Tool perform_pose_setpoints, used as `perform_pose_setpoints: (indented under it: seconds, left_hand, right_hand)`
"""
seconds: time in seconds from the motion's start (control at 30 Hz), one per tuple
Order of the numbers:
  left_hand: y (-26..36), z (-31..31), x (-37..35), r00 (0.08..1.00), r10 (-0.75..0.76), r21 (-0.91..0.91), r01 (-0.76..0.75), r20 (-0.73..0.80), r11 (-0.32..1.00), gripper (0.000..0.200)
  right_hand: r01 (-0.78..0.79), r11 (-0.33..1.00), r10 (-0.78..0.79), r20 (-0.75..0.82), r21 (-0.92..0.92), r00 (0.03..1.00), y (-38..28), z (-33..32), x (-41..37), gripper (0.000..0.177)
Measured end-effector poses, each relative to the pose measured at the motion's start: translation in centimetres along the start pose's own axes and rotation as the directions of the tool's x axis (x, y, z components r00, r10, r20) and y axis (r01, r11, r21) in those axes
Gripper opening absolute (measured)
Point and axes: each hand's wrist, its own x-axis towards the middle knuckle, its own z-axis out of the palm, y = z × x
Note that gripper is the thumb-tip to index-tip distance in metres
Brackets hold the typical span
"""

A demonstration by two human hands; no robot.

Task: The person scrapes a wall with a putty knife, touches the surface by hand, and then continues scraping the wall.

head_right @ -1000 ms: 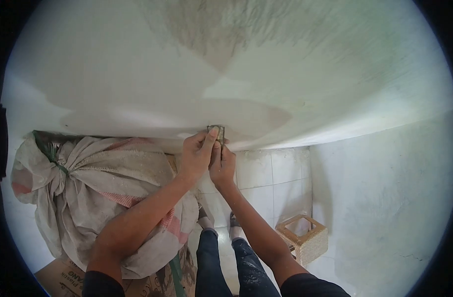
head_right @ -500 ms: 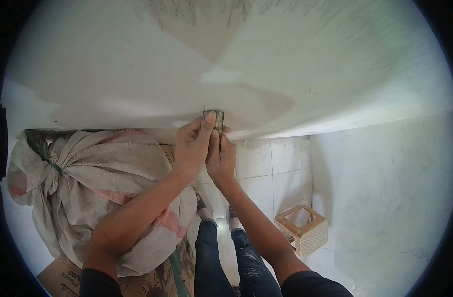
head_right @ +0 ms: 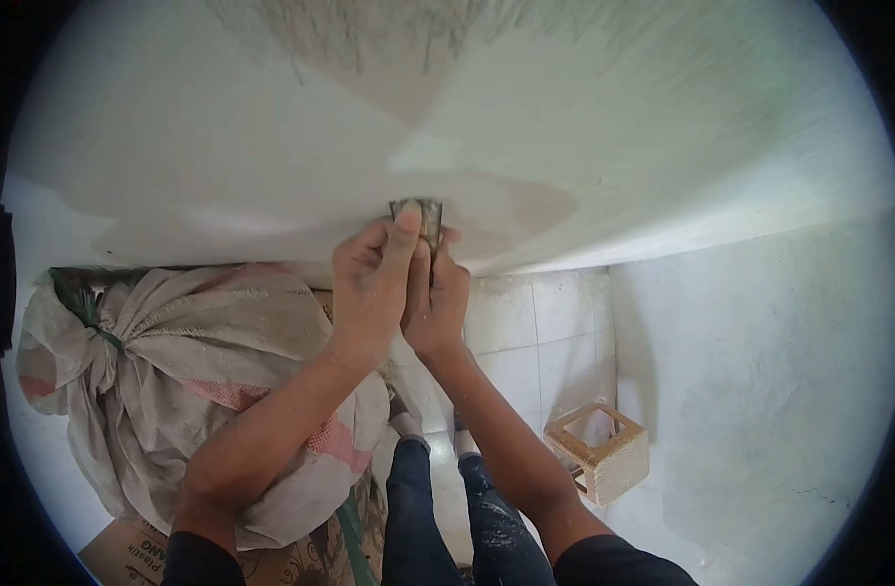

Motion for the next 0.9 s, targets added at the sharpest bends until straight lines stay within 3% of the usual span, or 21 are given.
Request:
perform_pose_setpoints:
  seconds: [0.1,0.17,0.23,0.33,0.43,0.53,0.6,0.63,0.7,0.73,0.77,0.8,0.9]
  left_hand:
    - [0.8,0.2,-0.2,0.999,-0.006,-0.057,0.008,0.038,0.998,0.046]
    - [0.8,0.4,-0.3,0.996,-0.089,-0.002,0.089,0.003,0.996,0.046]
    - [2.2,0.6,-0.1,0.999,-0.010,-0.013,0.010,0.031,1.000,0.048]
    - [5.9,0.6,-0.5,0.997,0.042,-0.048,-0.039,0.067,0.998,0.047]
    - [5.1,0.7,0.0,0.993,0.062,-0.099,-0.052,0.105,0.994,0.048]
    - [6.8,0.6,-0.3,0.990,0.049,-0.132,-0.031,0.132,0.991,0.052]
    - [10.0,0.9,-0.9,0.972,0.177,-0.187,-0.147,0.157,0.971,0.060]
    - [9.7,0.8,-1.0,0.975,0.159,-0.191,-0.128,0.158,0.973,0.060]
    - [10.0,0.4,-0.6,0.957,0.259,-0.239,-0.223,0.131,0.945,0.052]
    - [9.5,0.2,-0.6,0.955,0.267,-0.238,-0.231,0.131,0.943,0.052]
    - [8.9,0.0,-0.7,0.962,0.178,-0.177,-0.142,0.209,0.974,0.053]
    - [8.4,-0.2,-0.7,0.958,0.080,-0.106,-0.052,0.276,0.993,0.054]
    - [11.8,-0.2,-1.2,0.971,0.140,-0.067,-0.130,0.193,0.989,0.056]
  right_hand:
    - [-0.072,0.997,0.072,-0.023,-0.020,0.997,1.1,0.0,-1.6,0.032]
    - [-0.084,0.996,0.083,-0.051,-0.014,0.995,0.7,-0.2,-1.9,0.033]
    - [-0.085,0.996,0.085,0.015,0.038,0.996,0.0,-0.6,-1.2,0.033]
    - [-0.053,0.999,0.053,0.019,-0.008,0.998,-7.9,-0.9,1.3,0.033]
    - [-0.015,0.996,0.012,-0.043,-0.088,0.999,-7.4,-0.5,0.3,0.035]
    - [-0.086,0.996,0.087,-0.067,0.014,0.994,-10.0,0.1,0.9,0.035]
    - [0.028,0.993,-0.031,-0.025,-0.116,0.999,-13.1,-0.7,2.6,0.034]
    - [0.023,0.998,-0.024,0.000,-0.059,1.000,-14.2,-0.4,3.0,0.033]
    - [0.044,0.992,-0.044,0.004,-0.120,0.999,-11.4,-0.5,1.9,0.032]
    - [0.072,0.982,-0.071,0.011,-0.173,0.997,-10.4,-0.4,1.4,0.032]
    - [-0.028,0.995,0.020,-0.089,-0.099,0.996,-11.5,0.5,0.9,0.031]
    - [-0.021,0.995,0.013,-0.085,-0.093,0.996,-12.1,0.6,1.3,0.031]
    - [-0.025,0.999,0.023,-0.087,-0.023,0.996,-13.1,0.2,1.8,0.031]
